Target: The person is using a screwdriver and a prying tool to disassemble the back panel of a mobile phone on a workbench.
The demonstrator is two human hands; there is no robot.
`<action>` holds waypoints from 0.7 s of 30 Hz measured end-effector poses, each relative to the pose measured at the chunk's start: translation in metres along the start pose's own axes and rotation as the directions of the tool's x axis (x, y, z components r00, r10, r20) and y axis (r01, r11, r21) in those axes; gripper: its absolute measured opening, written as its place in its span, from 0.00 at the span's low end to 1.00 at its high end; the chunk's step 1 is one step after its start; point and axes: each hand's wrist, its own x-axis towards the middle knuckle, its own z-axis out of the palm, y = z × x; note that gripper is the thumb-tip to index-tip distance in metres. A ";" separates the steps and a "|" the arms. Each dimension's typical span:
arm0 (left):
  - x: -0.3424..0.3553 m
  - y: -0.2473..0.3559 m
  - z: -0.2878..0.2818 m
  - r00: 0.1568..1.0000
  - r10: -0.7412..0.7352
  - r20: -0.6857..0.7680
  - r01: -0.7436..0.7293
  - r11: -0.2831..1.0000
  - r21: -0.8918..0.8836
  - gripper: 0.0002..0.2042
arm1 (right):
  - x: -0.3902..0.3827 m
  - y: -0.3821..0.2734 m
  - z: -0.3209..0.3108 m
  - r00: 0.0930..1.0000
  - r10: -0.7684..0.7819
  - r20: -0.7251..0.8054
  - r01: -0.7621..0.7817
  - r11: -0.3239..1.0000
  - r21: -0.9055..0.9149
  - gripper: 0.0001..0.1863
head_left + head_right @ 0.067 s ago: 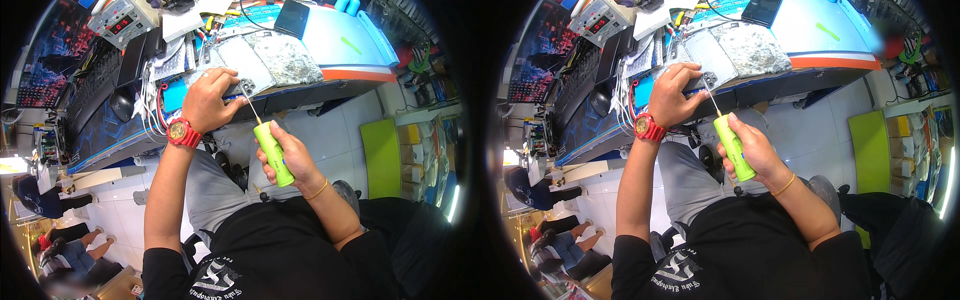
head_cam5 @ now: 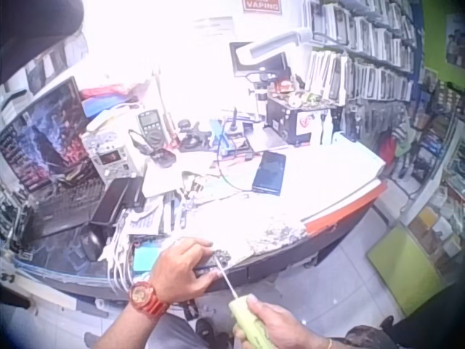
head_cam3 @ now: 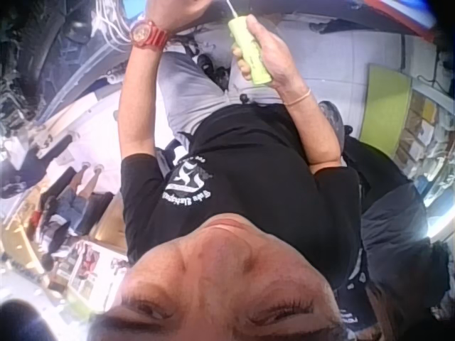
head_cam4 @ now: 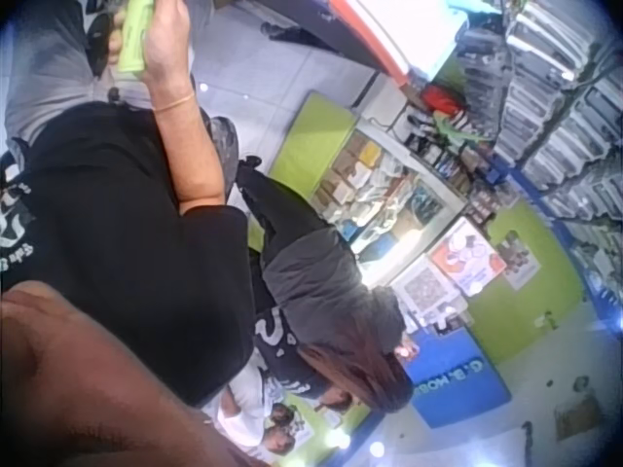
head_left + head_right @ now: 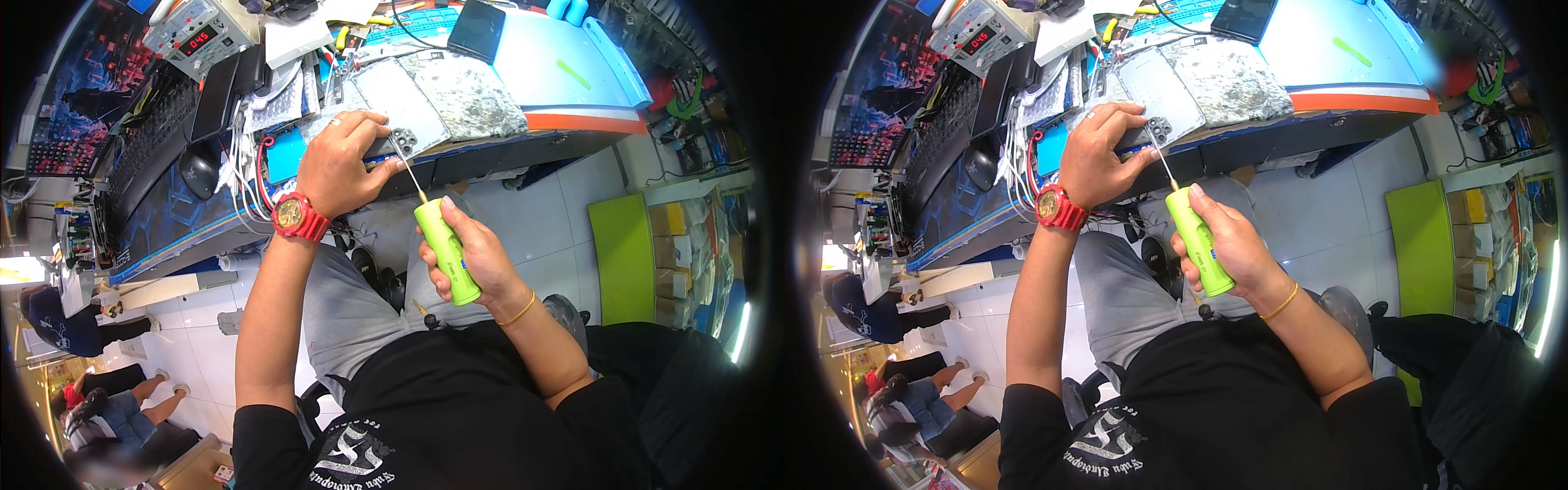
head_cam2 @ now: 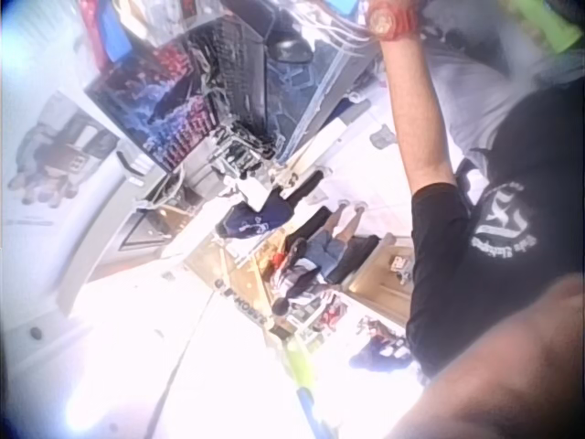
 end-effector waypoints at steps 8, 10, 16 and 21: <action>0.000 -0.001 -0.001 1.000 0.009 0.004 -0.009 1.000 0.001 0.20 | -0.004 -0.001 0.001 1.000 -0.020 -0.004 0.019 0.997 -0.069 0.32; 0.000 0.000 0.000 1.000 0.005 0.005 -0.005 1.000 -0.002 0.21 | -0.013 0.001 -0.002 0.996 -0.086 -0.032 0.080 0.984 -0.160 0.32; 0.001 0.000 0.001 0.999 0.036 -0.006 -0.035 0.998 0.061 0.24 | -0.027 -0.001 -0.016 0.979 -0.182 -0.092 0.175 0.982 -0.078 0.32; 0.003 0.004 0.002 0.999 0.036 0.002 -0.036 0.994 0.106 0.27 | -0.028 0.009 -0.016 0.988 -0.118 -0.099 0.116 0.993 -0.022 0.31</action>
